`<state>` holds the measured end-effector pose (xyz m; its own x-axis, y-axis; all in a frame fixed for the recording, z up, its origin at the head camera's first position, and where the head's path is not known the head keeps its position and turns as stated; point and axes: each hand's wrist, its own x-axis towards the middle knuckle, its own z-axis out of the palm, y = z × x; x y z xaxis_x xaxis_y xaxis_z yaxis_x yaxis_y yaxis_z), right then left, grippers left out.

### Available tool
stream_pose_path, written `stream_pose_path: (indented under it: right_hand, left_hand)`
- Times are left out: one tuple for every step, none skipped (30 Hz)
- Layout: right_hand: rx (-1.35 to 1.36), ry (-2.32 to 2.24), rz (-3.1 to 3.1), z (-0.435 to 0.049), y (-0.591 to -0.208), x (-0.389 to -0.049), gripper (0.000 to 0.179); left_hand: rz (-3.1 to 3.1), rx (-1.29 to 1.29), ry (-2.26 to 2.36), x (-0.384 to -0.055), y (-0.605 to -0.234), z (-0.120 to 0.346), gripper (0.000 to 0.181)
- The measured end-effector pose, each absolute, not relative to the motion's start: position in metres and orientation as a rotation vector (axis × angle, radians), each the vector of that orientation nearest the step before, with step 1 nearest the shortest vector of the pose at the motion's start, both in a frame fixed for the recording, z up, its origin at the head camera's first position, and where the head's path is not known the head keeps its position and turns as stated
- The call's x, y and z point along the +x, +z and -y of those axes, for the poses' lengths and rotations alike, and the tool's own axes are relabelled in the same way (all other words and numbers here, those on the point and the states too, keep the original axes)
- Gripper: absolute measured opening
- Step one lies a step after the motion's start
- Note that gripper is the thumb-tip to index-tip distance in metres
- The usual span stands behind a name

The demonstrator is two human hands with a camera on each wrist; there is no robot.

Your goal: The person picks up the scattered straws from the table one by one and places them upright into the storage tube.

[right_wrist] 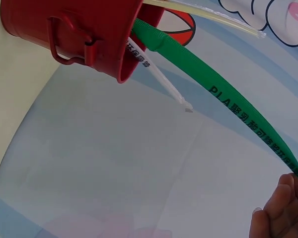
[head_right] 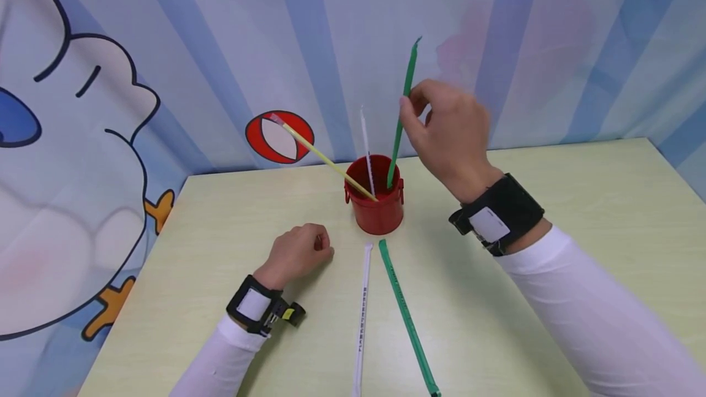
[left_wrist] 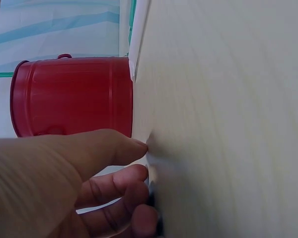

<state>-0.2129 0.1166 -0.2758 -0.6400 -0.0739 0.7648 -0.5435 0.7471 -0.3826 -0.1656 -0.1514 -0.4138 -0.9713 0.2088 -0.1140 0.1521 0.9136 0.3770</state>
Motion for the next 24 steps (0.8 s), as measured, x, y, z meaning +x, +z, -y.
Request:
stream_pose_path:
  right_hand:
    - [0.461,0.779,2.19,-0.115,-0.278,-0.214,0.026]
    - [0.46,0.78,2.211,-0.114,-0.28,-0.216,0.026]
    - [0.459,0.783,2.235,-0.113,-0.283,-0.217,0.026]
    - [0.457,0.787,2.261,-0.111,-0.286,-0.219,0.026]
    - [0.457,0.789,2.285,-0.11,-0.289,-0.22,0.025]
    - [0.453,0.795,2.309,-0.109,-0.292,-0.222,0.025]
    - [0.448,0.796,2.331,-0.108,-0.295,-0.223,0.025]
    - [0.441,0.798,2.352,-0.107,-0.298,-0.225,0.025]
    - [0.436,0.799,2.368,-0.106,-0.301,-0.226,0.025]
    - [0.429,0.801,2.383,-0.105,-0.303,-0.228,0.025]
    - [0.422,0.803,2.395,-0.104,-0.306,-0.229,0.025]
    - [0.416,0.807,2.405,-0.104,-0.309,-0.231,0.025]
    - [0.41,0.81,2.416,-0.103,-0.311,-0.232,0.025]
    - [0.404,0.812,2.429,-0.103,-0.313,-0.234,0.026]
    - [0.398,0.814,2.443,-0.102,-0.315,-0.235,0.026]
    - [0.391,0.816,2.458,-0.102,-0.317,-0.236,0.027]
    - [0.386,0.818,2.473,-0.101,-0.319,-0.237,0.027]
    - [0.38,0.82,2.489,-0.101,-0.321,-0.238,0.028]
    - [0.374,0.82,2.504,-0.1,-0.322,-0.239,0.028]
    - [0.37,0.818,2.517,-0.1,-0.324,-0.24,0.029]
    - [0.366,0.821,2.528,-0.099,-0.325,-0.24,0.029]
    - [0.363,0.825,2.539,-0.098,-0.326,-0.241,0.029]
    - [0.359,0.824,2.549,-0.098,-0.327,-0.242,0.029]
    - [0.356,0.822,2.56,-0.097,-0.328,-0.243,0.029]
  left_hand:
    - [-2.923,0.277,0.56,-0.165,-0.414,0.152,0.018]
    - [-2.924,0.277,0.562,-0.165,-0.414,0.152,0.018]
    - [-2.925,0.276,0.563,-0.165,-0.414,0.152,0.018]
    - [-2.926,0.275,0.563,-0.165,-0.414,0.152,0.018]
    - [-2.926,0.275,0.565,-0.165,-0.414,0.152,0.018]
    - [-2.925,0.275,0.565,-0.165,-0.414,0.152,0.019]
    - [-2.924,0.274,0.566,-0.165,-0.413,0.152,0.019]
    - [-2.924,0.275,0.566,-0.165,-0.413,0.152,0.019]
    - [-2.922,0.275,0.567,-0.165,-0.413,0.152,0.019]
    - [-2.92,0.275,0.567,-0.164,-0.413,0.152,0.02]
    - [-2.921,0.277,0.568,-0.164,-0.412,0.152,0.02]
    - [-2.922,0.277,0.567,-0.164,-0.412,0.152,0.02]
    - [-2.923,0.277,0.567,-0.164,-0.412,0.152,0.02]
    - [-2.927,0.279,0.564,-0.164,-0.412,0.152,0.019]
    - [-2.928,0.279,0.564,-0.164,-0.412,0.152,0.019]
    - [-2.928,0.28,0.563,-0.164,-0.412,0.152,0.019]
    - [-2.928,0.283,0.564,-0.164,-0.412,0.152,0.019]
    - [-2.927,0.283,0.563,-0.164,-0.412,0.152,0.019]
    - [-2.927,0.285,0.564,-0.164,-0.412,0.151,0.019]
    - [-2.927,0.287,0.564,-0.164,-0.412,0.151,0.019]
    - [-2.927,0.287,0.563,-0.163,-0.412,0.151,0.02]
    - [-2.93,0.288,0.562,-0.163,-0.412,0.151,0.02]
    - [-2.934,0.287,0.56,-0.163,-0.412,0.151,0.021]
    - [-2.938,0.287,0.559,-0.163,-0.412,0.151,0.022]
